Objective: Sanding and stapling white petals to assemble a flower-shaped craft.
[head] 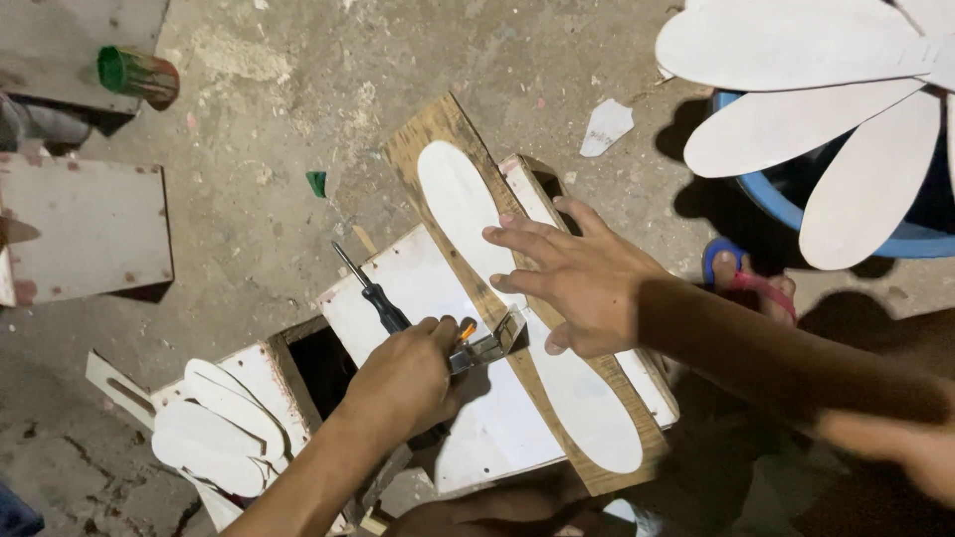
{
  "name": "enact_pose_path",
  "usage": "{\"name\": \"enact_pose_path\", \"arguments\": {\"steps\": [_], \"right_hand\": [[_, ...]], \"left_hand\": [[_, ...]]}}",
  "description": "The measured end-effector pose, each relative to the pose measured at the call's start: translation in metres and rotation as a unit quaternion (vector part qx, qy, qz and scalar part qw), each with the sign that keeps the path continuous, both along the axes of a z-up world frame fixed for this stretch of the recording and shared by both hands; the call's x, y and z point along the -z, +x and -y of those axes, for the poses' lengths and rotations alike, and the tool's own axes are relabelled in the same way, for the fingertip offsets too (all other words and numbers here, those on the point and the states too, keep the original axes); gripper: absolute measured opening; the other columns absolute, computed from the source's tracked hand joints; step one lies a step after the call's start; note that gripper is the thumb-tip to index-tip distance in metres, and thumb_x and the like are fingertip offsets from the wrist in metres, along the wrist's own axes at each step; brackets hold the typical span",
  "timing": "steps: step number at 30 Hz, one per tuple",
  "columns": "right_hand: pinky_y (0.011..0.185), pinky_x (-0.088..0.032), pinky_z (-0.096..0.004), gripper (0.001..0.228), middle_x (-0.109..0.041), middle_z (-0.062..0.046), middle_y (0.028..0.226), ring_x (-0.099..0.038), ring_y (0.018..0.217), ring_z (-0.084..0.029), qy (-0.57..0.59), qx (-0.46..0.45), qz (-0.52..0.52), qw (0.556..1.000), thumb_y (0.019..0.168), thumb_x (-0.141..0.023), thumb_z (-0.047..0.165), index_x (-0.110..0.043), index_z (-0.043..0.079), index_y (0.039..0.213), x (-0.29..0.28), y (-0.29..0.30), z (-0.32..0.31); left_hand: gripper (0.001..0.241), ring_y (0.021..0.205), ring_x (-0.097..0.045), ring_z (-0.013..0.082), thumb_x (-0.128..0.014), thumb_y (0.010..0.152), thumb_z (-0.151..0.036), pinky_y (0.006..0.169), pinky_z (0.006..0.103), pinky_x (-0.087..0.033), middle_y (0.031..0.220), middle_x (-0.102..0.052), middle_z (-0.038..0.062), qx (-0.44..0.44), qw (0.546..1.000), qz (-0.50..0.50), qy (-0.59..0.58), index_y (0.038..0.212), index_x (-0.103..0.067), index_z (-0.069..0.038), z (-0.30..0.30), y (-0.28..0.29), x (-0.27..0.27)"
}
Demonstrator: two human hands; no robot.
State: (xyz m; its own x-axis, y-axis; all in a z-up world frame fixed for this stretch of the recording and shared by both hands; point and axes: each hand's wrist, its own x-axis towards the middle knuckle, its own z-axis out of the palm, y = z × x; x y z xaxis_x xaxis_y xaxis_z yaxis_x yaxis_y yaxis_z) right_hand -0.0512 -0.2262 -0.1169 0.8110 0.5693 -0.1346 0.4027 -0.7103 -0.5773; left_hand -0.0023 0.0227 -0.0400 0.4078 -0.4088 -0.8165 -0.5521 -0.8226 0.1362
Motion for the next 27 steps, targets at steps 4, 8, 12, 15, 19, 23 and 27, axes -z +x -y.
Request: {"name": "enact_pose_path", "arguments": {"steps": [4,8,12,15,19,23,27], "right_hand": [[0.116,-0.001,-0.069,0.096,-0.012,-0.014,0.170,-0.011,0.156,-0.029,0.008,0.006,0.016,1.000,0.064,-0.084,0.059,-0.047,0.027,0.147,0.006,-0.003,0.002],[0.117,-0.012,-0.066,0.088,-0.025,-0.016,0.169,-0.024,0.155,-0.029,0.056,0.028,0.110,0.992,0.062,-0.077,0.056,-0.057,0.023,0.141,0.011,-0.008,0.005],[0.116,-0.007,-0.066,0.098,-0.011,-0.013,0.171,-0.012,0.156,-0.026,-0.024,0.012,0.064,0.998,0.061,-0.080,0.064,-0.047,0.029,0.147,0.004,-0.005,0.000],[0.117,-0.001,-0.067,0.096,-0.014,-0.014,0.170,-0.010,0.156,-0.030,0.007,0.015,0.006,1.000,0.063,-0.089,0.055,-0.050,0.027,0.146,-0.013,0.003,0.004],[0.120,0.002,-0.066,0.094,-0.008,-0.010,0.172,-0.005,0.158,-0.027,-0.005,0.005,-0.083,0.996,0.070,-0.091,0.043,-0.046,0.026,0.150,-0.030,0.003,0.004],[0.120,0.000,-0.064,0.091,-0.015,-0.012,0.170,-0.011,0.157,-0.029,0.012,0.012,-0.044,0.999,0.066,-0.090,0.042,-0.051,0.024,0.146,-0.022,0.002,0.004],[0.120,-0.002,-0.064,0.091,-0.016,-0.013,0.170,-0.011,0.157,-0.030,0.016,0.006,-0.033,0.999,0.065,-0.092,0.044,-0.052,0.025,0.145,-0.015,-0.001,0.003]], "left_hand": [[0.044,0.083,-0.067,0.0378,-0.077,0.082,-0.035,0.071,0.0508,-0.055,0.096,-0.065,0.013,0.038,0.998,0.008,-0.043,0.111,-0.058,-0.009,-0.008,0.002,0.011],[0.045,0.079,-0.067,0.0415,-0.076,0.078,-0.040,0.065,0.0560,-0.055,0.097,-0.066,0.012,0.051,0.998,0.016,-0.023,0.107,-0.058,-0.011,-0.011,0.004,0.018],[0.033,0.070,-0.068,0.0288,-0.073,0.086,-0.043,0.069,0.0464,-0.058,0.087,-0.065,0.005,0.040,0.999,0.001,0.007,0.096,-0.059,-0.014,-0.005,0.004,0.016],[0.017,0.066,-0.065,0.0396,-0.063,0.080,-0.027,0.059,0.0517,-0.050,0.083,-0.069,0.006,0.037,0.994,0.044,-0.093,0.088,-0.061,-0.013,0.000,0.012,0.004],[0.028,0.078,-0.067,0.0211,-0.073,0.088,-0.044,0.069,0.0357,-0.048,0.087,-0.075,0.001,-0.124,0.990,-0.052,-0.043,0.101,-0.068,-0.020,0.006,0.018,-0.056],[0.052,0.085,-0.066,0.0159,-0.064,0.093,-0.028,0.080,0.0275,-0.052,0.112,-0.080,-0.001,-0.255,0.963,-0.075,-0.055,0.145,-0.059,-0.022,0.007,0.011,-0.102],[0.027,0.093,-0.073,0.0210,-0.059,0.095,-0.025,0.084,0.0345,-0.057,0.109,-0.081,0.004,-0.208,0.972,-0.106,0.020,0.121,-0.066,-0.020,0.017,-0.003,-0.088]]}}
